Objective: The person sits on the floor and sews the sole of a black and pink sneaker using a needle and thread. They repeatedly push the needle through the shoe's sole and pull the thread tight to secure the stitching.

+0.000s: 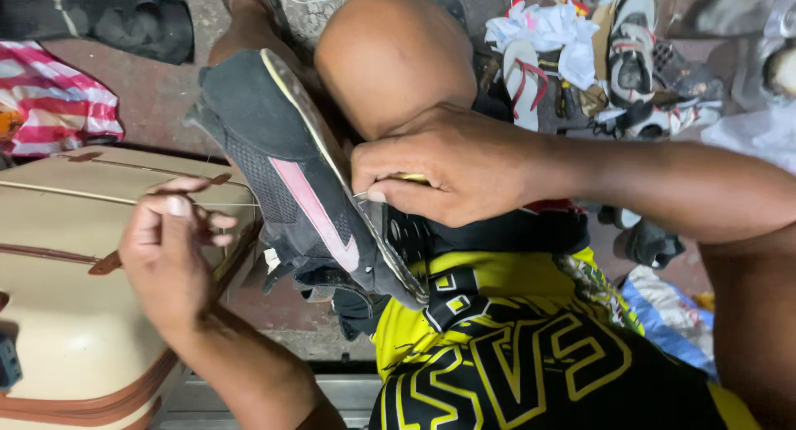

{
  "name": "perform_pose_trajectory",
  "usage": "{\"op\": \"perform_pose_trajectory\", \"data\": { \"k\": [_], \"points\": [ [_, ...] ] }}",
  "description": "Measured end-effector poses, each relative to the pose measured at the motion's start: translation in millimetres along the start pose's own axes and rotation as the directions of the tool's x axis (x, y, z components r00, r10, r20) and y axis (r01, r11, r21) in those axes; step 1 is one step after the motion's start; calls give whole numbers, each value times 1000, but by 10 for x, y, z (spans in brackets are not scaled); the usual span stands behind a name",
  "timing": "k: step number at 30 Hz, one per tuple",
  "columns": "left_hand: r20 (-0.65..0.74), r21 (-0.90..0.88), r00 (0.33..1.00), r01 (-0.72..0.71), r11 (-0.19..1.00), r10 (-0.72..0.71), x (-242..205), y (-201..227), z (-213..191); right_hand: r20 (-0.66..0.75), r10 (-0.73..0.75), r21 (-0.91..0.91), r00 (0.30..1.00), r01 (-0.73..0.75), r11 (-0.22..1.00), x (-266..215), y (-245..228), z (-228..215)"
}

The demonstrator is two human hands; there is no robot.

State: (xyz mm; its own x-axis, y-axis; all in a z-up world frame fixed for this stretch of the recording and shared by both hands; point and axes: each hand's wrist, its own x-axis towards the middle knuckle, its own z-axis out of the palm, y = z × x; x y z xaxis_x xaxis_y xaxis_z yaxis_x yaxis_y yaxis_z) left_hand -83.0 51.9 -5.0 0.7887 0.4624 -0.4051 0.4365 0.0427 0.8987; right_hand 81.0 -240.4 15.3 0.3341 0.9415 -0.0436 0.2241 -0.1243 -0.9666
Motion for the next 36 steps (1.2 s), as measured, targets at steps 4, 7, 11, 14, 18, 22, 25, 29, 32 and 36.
{"op": "perform_pose_trajectory", "data": {
  "k": [4,7,11,14,18,22,25,29,32,36],
  "points": [
    [-9,879,788,-288,381,616,-53,70,-4,4,15,-1,1000,-15,1000,-8,29,14],
    [-371,627,871,-21,778,322,-111,181,115,-26,-26,-14,999,26,1000,-39,54,16],
    [230,567,732,-636,523,641,-140,290,306,-10,-10,-14,1000,10,1000,-50,62,-12],
    [510,339,819,-473,814,264,-31,180,424,-9,24,81,1000,-23,996,-45,37,-11],
    [569,155,730,-548,822,379,55,-135,352,9,34,62,999,-34,997,-41,54,-6],
    [268,-394,878,-276,876,398,31,-362,261,-8,108,131,994,-106,986,-91,85,12],
    [254,-834,905,26,552,342,35,-380,288,-24,17,107,1000,-14,994,-51,96,4],
    [150,-333,988,24,942,28,-25,-245,423,-29,28,24,999,-28,999,-38,60,24],
    [298,-100,948,-85,991,111,-32,-119,539,-28,81,-25,996,-81,996,-49,-2,19],
    [442,-167,897,109,980,-24,-27,-53,557,-75,-35,-145,997,24,989,-61,-80,39]
  ]
}}
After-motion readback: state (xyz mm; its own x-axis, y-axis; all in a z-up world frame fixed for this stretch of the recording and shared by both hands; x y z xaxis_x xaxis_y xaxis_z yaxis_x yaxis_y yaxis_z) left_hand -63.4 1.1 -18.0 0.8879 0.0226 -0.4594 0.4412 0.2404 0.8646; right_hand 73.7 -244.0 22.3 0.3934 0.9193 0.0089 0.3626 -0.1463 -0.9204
